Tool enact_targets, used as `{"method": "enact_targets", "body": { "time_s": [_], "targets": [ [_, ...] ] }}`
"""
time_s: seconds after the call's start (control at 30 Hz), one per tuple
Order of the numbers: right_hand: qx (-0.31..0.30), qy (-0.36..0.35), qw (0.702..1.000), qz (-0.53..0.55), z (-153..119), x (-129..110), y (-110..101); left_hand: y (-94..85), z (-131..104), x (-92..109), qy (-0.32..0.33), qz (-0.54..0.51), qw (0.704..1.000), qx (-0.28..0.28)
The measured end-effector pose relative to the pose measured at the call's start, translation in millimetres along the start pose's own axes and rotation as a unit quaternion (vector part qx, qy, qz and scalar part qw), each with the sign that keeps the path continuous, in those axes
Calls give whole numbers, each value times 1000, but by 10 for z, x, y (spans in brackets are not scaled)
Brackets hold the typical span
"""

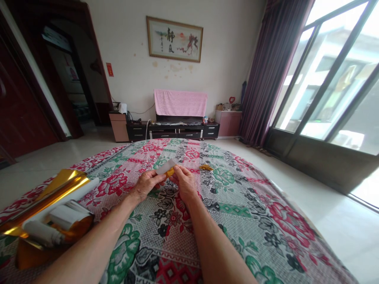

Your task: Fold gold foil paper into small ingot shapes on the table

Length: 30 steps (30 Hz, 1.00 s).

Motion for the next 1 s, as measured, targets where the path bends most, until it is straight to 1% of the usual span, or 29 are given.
{"method": "enact_targets", "body": {
  "time_s": [0.17,0.33,0.43,0.5,0.53,0.57,0.6,0.63,0.67,0.73,0.8,0.87,1.0],
  "targets": [
    [8,20,1000,-15,-3,-10,-6,4,7,-10,-13,-24,1000,5],
    [23,14,995,-96,-3,-27,-27,4,-18,25,-6,-9,1000,-17],
    [28,2,989,-148,2,-32,-41,-21,-12,39,-20,3,999,-32],
    [33,-14,982,-184,7,-35,-46,-71,6,45,-22,4,1000,3],
    [36,-24,977,-209,11,-36,-47,-104,14,52,-11,7,999,37],
    [39,-36,969,-240,15,-36,-45,-144,19,59,5,22,996,84],
    [43,-47,959,-275,19,-34,-42,-167,20,75,36,56,992,111],
    [47,-58,947,-312,23,-30,-38,-174,18,93,76,98,985,120],
    [53,-66,934,-347,26,-22,-34,-173,16,98,99,135,978,120],
    [58,-73,911,-401,30,0,-23,-161,11,82,121,189,968,113],
    [51,-77,898,-429,29,22,-9,-161,16,40,116,206,965,113],
    [38,-83,892,-442,24,34,6,-180,31,-7,110,201,965,127],
    [24,-81,894,-441,8,22,28,-238,61,-68,94,188,963,166]
  ]
}}
Point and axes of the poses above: each hand's wrist, its own z-axis towards the middle knuckle, its own y-axis out of the palm, x = y × z, the point moved 3 cm from there along z, towards the middle knuckle, and after that the axes turned 2 degrees about -z, right-handed, at the moved point
